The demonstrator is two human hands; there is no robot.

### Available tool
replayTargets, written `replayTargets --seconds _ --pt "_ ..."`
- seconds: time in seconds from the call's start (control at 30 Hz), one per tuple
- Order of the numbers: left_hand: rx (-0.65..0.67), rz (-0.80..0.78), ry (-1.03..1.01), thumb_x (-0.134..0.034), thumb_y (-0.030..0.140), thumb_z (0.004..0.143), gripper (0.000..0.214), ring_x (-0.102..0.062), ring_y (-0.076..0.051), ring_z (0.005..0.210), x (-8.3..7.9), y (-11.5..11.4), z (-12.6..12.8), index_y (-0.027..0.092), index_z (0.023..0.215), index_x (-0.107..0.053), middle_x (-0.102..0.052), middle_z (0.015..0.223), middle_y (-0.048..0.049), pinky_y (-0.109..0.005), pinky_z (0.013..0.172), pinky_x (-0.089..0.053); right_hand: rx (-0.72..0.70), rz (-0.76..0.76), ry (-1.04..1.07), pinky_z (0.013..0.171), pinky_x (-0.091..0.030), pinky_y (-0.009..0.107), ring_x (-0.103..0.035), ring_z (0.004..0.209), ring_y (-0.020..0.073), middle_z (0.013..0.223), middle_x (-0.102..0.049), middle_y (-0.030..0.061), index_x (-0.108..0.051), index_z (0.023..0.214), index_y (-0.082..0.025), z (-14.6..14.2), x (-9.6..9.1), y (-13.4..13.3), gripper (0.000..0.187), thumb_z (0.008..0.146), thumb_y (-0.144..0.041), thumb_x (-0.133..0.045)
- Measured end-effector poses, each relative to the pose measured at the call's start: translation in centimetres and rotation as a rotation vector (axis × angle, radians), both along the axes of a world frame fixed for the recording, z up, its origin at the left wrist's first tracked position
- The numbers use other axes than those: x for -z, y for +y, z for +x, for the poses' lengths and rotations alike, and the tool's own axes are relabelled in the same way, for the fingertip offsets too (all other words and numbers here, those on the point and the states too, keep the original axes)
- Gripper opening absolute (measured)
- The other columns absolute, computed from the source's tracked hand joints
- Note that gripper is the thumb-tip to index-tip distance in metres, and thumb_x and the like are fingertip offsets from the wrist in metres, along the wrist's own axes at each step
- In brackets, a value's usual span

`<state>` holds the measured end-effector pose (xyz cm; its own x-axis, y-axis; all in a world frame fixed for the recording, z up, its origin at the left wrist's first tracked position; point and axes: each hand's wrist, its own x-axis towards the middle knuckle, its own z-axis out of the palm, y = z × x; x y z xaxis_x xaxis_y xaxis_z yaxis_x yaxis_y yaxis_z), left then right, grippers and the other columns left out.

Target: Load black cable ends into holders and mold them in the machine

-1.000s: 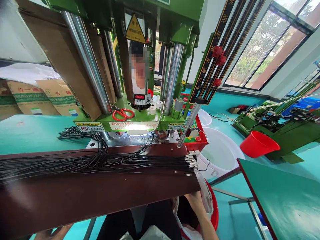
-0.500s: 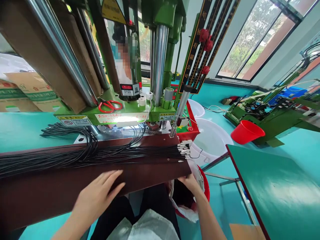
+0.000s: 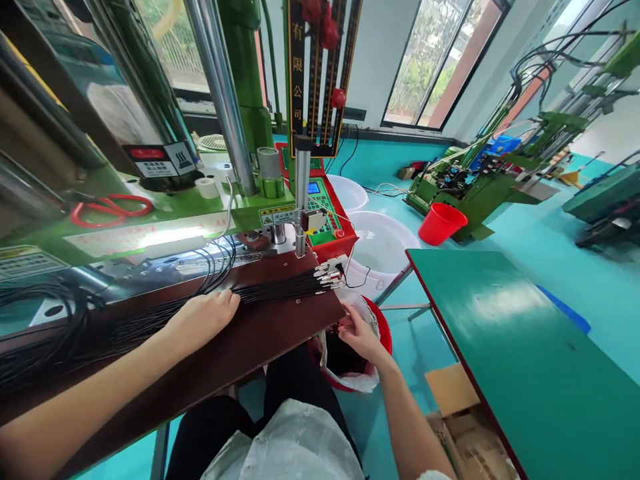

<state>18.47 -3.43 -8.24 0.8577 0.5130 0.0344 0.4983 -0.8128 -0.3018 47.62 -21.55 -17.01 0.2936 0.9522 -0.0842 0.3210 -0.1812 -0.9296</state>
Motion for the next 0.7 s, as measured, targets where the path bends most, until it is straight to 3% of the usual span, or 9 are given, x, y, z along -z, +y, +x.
replayTargets --seconds 0.1,0.23,0.4,0.47,0.57,0.63,0.7 --pt "0.046 0.024 -0.023 -0.033 0.002 0.079 0.022 -0.053 -0.016 0.066 -0.5 0.3 -0.4 0.012 0.078 -0.053 -0.052 0.072 -0.0070 -0.026 0.055 -0.038 -0.002 -0.021 -0.053 0.080 -0.047 0.033 -0.060 0.082 0.0135 0.113 -0.052 0.0087 -0.034 0.129 -0.020 0.9 -1.2 -0.6 0.058 0.074 -0.023 -0.050" --pt "0.098 0.086 -0.168 -0.036 0.013 0.083 0.018 -0.053 -0.018 0.073 -1.7 0.4 -2.1 0.014 0.076 -0.053 -0.053 0.077 -0.0078 -0.031 0.067 -0.041 0.140 0.041 -0.216 0.081 -0.047 0.036 -0.060 0.085 0.0161 0.113 -0.052 0.0104 -0.038 0.125 -0.019 2.2 -3.5 -0.9 0.051 0.075 -0.024 -0.047" --pt "0.025 0.020 -0.463 -0.036 0.023 0.084 0.018 -0.054 -0.020 0.082 -2.5 0.5 -3.7 0.015 0.081 -0.052 -0.056 0.082 -0.0078 -0.034 0.079 -0.041 0.330 0.293 -0.344 0.083 -0.045 0.036 -0.058 0.088 0.0179 0.101 -0.059 0.0075 -0.053 0.108 -0.020 -0.1 -7.3 -0.1 0.031 0.077 -0.024 -0.050" --pt "-0.076 -0.155 -0.595 -0.037 0.029 0.083 0.020 -0.054 -0.019 0.083 -2.3 0.7 -4.2 0.015 0.087 -0.050 -0.057 0.086 -0.0068 -0.031 0.079 -0.042 0.278 0.341 -0.163 0.077 -0.047 0.033 -0.059 0.079 0.0157 0.090 -0.062 0.0047 -0.057 0.102 -0.022 -2.9 -8.6 0.4 0.024 0.079 -0.026 -0.050" --pt "-0.204 -0.518 -0.679 -0.038 0.043 0.081 0.030 -0.055 -0.016 0.081 -2.2 1.1 -4.9 0.017 0.092 -0.048 -0.059 0.085 -0.0026 -0.026 0.076 -0.043 -0.106 0.248 0.332 0.066 -0.049 0.030 -0.060 0.064 0.0131 0.078 -0.064 0.0028 -0.061 0.096 -0.021 -8.1 -9.6 1.7 0.020 0.080 -0.027 -0.051" --pt "-0.229 -0.692 -0.689 -0.040 0.049 0.079 0.036 -0.054 -0.017 0.084 -2.3 1.1 -5.2 0.018 0.093 -0.050 -0.059 0.086 -0.0013 -0.025 0.079 -0.041 -0.348 0.157 0.659 0.070 -0.048 0.032 -0.062 0.073 0.0156 0.085 -0.066 0.0048 -0.059 0.103 -0.019 -11.2 -9.7 3.4 0.027 0.077 -0.028 -0.056" --pt "-0.257 -0.803 -0.695 -0.042 0.052 0.077 0.039 -0.054 -0.017 0.082 -2.3 0.8 -5.4 0.018 0.095 -0.051 -0.059 0.084 -0.0008 -0.025 0.078 -0.041 -0.417 0.172 0.956 0.079 -0.046 0.036 -0.061 0.090 0.0195 0.098 -0.065 0.0060 -0.055 0.110 -0.021 -13.3 -9.6 5.7 0.040 0.072 -0.029 -0.062"
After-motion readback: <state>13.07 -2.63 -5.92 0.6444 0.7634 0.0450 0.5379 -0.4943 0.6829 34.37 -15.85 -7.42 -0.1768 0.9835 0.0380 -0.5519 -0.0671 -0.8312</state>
